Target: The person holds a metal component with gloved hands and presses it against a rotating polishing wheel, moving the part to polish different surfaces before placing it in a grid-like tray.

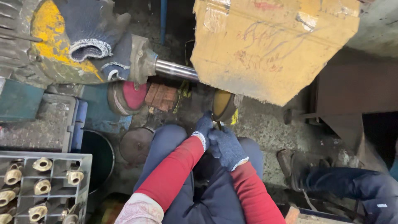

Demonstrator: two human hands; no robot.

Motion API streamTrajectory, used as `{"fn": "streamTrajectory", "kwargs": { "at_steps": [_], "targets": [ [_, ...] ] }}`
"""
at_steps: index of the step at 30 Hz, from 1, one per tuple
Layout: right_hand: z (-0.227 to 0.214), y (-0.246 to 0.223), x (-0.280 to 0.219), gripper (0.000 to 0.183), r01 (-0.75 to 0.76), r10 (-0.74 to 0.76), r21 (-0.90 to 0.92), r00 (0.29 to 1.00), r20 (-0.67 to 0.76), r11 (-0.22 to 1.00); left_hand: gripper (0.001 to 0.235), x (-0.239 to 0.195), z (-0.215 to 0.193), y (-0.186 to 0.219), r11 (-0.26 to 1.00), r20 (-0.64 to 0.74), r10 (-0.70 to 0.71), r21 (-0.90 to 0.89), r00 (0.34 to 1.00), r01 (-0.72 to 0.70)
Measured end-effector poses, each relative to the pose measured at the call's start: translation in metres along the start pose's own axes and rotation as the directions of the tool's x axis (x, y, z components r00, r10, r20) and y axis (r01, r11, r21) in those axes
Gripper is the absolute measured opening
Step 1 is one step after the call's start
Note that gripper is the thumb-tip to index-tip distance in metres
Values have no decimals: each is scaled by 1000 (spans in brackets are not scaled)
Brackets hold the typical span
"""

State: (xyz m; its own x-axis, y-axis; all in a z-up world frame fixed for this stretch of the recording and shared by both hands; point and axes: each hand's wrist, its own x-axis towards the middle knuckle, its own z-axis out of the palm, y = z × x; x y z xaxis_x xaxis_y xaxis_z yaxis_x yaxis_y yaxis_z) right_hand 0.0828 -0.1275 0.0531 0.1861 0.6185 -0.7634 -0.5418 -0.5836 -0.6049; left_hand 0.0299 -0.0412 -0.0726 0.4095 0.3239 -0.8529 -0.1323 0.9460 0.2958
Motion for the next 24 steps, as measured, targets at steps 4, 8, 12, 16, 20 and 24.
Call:
{"fn": "streamTrajectory", "kwargs": {
  "at_steps": [4, 8, 12, 16, 20, 24],
  "targets": [
    [-6, 0, 15, 15, 18, -18, 24, 999, 27, 1000, 50, 44, -9, -14, 997, 24, -21, -79, 999, 23],
    [-1, -5, 24, 7, 4, -4, -1, 997, 76, 1000, 35, 90, -24, -23, 980, 158, 185, -108, 970, -169],
    [4, -3, 8, 18, 398, -346, -573, 916, 204, 716, 51, 87, -26, -9, 983, 145, -76, -154, 987, 98],
    [-4, 5, -33, 13, 619, -352, -738, 776, 523, 268, 61, 33, -51, -11, 950, -37, 291, 130, 956, -284],
    [-1, 17, -59, 31, 277, -188, -374, 948, 259, 885, 48, -71, -59, 19, 791, 184, 507, 290, 842, -539],
    [-11, 35, -59, 60, 625, -665, -735, 669, 332, 261, 45, -125, -55, 28, 631, 374, 587, 345, 718, -695]
  ]
}}
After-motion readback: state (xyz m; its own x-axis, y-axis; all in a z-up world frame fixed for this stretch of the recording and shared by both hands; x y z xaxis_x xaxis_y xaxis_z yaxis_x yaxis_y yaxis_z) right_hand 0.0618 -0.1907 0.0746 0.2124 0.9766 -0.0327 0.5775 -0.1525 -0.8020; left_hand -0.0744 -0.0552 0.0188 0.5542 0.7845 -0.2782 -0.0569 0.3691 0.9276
